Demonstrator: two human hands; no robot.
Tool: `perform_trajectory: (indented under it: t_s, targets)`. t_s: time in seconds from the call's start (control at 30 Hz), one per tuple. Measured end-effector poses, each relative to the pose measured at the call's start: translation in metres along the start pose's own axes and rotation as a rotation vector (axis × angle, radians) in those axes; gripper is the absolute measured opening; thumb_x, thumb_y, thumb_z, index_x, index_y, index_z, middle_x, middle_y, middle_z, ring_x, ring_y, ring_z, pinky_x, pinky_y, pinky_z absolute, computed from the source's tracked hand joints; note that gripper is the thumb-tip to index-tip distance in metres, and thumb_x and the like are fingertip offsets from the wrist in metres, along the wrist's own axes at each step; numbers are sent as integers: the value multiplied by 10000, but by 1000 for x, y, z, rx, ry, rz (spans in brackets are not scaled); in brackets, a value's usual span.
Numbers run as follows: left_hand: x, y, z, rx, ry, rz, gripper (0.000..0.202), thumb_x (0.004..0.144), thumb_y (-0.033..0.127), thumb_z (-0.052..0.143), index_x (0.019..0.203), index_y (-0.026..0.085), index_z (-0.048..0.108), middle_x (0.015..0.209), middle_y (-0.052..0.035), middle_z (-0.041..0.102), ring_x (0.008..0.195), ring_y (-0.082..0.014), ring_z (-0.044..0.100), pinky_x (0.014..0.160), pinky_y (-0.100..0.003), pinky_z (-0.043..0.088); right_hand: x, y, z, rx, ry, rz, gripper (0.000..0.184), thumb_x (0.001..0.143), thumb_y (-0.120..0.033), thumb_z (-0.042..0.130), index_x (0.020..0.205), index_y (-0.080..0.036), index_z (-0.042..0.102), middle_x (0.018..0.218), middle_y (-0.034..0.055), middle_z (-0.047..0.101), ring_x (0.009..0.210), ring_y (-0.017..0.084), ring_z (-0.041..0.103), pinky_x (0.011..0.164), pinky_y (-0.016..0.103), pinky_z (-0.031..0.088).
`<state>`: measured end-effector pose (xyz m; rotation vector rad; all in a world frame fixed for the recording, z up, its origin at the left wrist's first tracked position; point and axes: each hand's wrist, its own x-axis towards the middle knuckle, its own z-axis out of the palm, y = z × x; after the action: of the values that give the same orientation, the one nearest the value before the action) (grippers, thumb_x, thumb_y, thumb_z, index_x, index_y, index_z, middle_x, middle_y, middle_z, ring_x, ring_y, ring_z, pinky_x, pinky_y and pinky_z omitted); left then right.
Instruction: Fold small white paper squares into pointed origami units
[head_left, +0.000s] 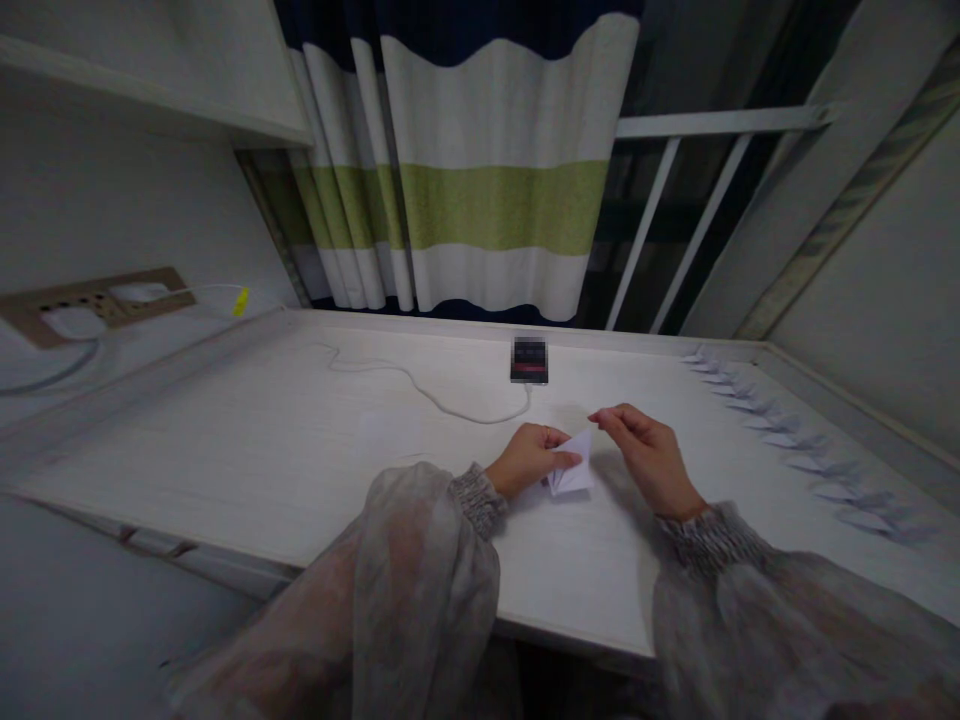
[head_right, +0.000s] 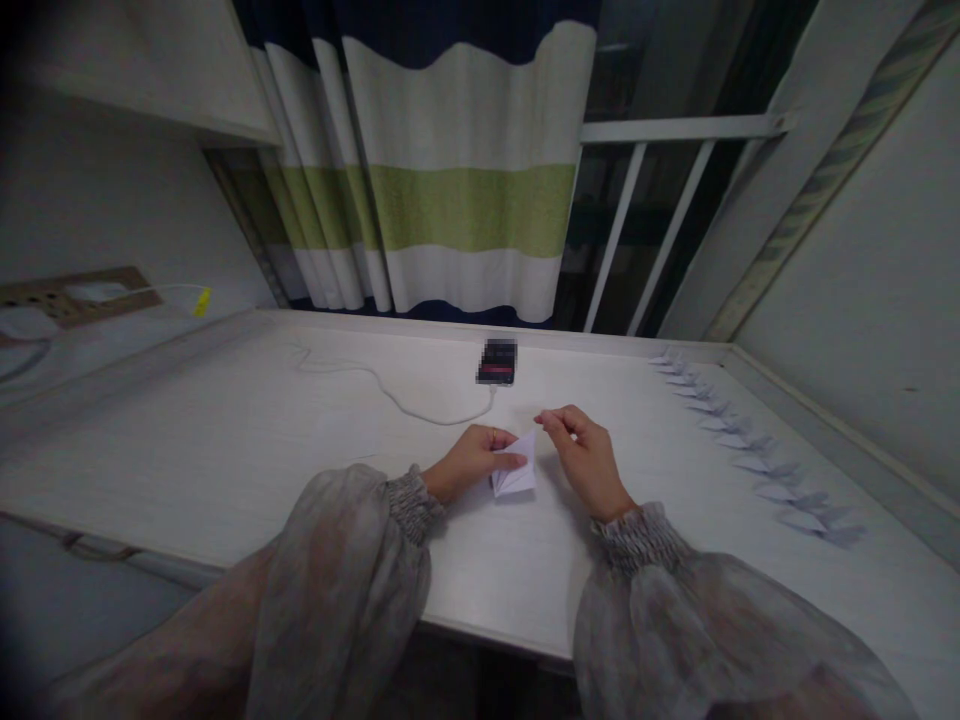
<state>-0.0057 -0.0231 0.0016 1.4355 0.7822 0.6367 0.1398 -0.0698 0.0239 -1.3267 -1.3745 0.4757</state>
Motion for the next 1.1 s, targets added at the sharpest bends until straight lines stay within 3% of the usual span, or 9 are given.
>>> perform_trajectory:
  t_s: [0.13, 0.27, 0.5, 0.83, 0.97, 1.1]
  targets:
    - [-3, 3, -2, -61, -58, -15, 270, 523, 273, 664, 711, 80, 644, 576, -7, 581, 448, -64, 455, 435, -178, 327, 1, 2, 1, 235, -119, 111, 244, 666, -429, 606, 740, -199, 643, 781, 20, 633, 740, 152, 530, 702, 276, 397]
    - [-5, 4, -2, -58, -124, -9, 267, 516, 284, 678, 682, 79, 636, 568, -8, 574, 446, -60, 448, 429, -176, 308, 4, 6, -1, 333, -189, 154, 201, 615, -386, 658, 653, -193, 620, 701, -2, 593, 688, 130, 495, 667, 253, 384]
    - [-4, 2, -2, -47, -148, -17, 275, 520, 285, 678, 702, 81, 649, 589, -13, 589, 468, -67, 459, 458, -186, 332, 5, 10, -4, 258, -245, 132, 191, 653, -361, 620, 621, -185, 554, 625, -30, 491, 612, 108, 416, 592, 231, 332]
    - [-3, 2, -1, -39, -89, -50, 263, 518, 256, 656, 713, 79, 646, 587, -3, 579, 466, -66, 459, 457, -181, 333, 6, 14, -3, 244, -29, 88, 210, 679, -378, 583, 620, -185, 526, 607, -26, 469, 602, 105, 413, 575, 224, 334]
    - [-3, 1, -2, -12, -83, -32, 246, 532, 266, 644, 699, 85, 635, 545, 18, 543, 444, -60, 430, 454, -184, 321, 4, 7, -2, 224, -113, 177, 241, 637, -404, 620, 686, -173, 570, 640, -16, 507, 606, 107, 429, 573, 228, 344]
    - [-4, 3, -1, -17, -76, -7, 200, 531, 259, 643, 625, 89, 599, 529, 24, 531, 441, -56, 425, 453, -182, 309, 1, 2, 0, 134, -224, 243, 286, 619, -439, 623, 631, -160, 562, 605, -16, 505, 563, 102, 416, 524, 232, 321]
